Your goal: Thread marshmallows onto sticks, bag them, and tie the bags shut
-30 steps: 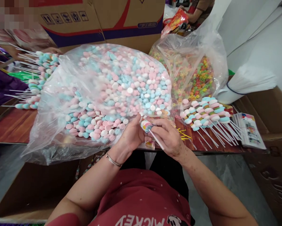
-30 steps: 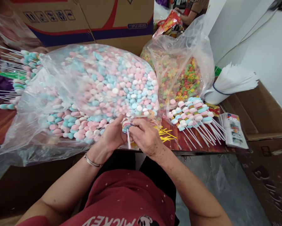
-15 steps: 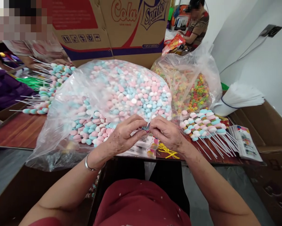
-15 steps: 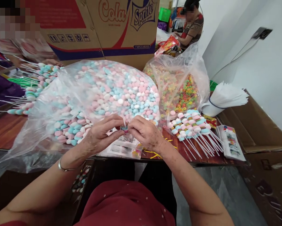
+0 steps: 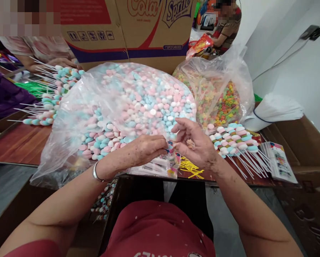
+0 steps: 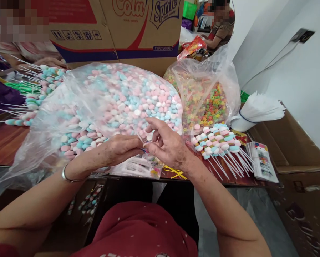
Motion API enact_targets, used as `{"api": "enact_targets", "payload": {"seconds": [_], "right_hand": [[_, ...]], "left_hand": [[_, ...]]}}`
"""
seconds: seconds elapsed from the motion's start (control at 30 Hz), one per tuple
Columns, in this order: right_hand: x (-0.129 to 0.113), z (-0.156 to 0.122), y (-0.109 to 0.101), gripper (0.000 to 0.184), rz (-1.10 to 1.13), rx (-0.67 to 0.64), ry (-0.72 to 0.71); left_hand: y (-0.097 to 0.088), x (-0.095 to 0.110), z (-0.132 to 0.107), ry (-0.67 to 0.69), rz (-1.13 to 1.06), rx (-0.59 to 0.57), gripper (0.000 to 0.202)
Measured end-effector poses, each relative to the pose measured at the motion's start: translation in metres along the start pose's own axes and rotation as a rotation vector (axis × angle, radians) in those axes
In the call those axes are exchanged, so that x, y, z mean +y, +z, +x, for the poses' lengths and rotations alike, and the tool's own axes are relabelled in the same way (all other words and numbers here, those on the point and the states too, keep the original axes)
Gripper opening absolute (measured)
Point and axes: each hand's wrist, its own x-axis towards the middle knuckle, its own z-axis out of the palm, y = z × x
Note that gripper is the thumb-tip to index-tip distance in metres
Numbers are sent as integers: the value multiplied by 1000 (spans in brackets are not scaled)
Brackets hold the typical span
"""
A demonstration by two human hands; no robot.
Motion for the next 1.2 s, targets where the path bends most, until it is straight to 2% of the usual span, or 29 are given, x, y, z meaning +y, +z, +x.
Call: {"api": "enact_targets", "payload": {"seconds": [0.03,0.17,0.3,0.4,0.5,0.6,0.77,0.87,1.0,1.07,1.13,1.2], "right_hand": [[-4,3,-2,47,-23,0,-15],[-16,18,-10,19,-200,-54,-94],[-19,22,-11,18,-228,-85,-130],[-21,21,-10,16,-204,-92,-136],[-21,19,-9,16,-177,-40,-65],[-19,17,-8,14,-139,-5,8],[-17,10,-5,17,-100,-86,62],[-16,6,-3,16,-81,-100,116],[-16,5,-1,14,-85,-116,247],[-18,6,0,14,-85,-116,269],[-19,9,-1,13,-63,-122,231],[-19,11,-4,12,-27,-174,142]], "left_hand": [[1,1,1,-13,-20,2,13],[7,5,7,-87,-112,32,20],[10,3,9,-132,-203,58,21],[12,-2,7,-91,-188,69,19],[15,-3,4,-38,-115,98,19],[20,-2,2,-48,-117,139,15],[27,-7,-3,-16,-142,208,13],[25,-10,-7,81,-21,154,14],[16,-8,-10,173,285,-31,11],[12,-5,-10,183,347,-88,10],[11,-3,-8,221,350,-91,9],[11,-3,-6,289,342,-32,13]]}}
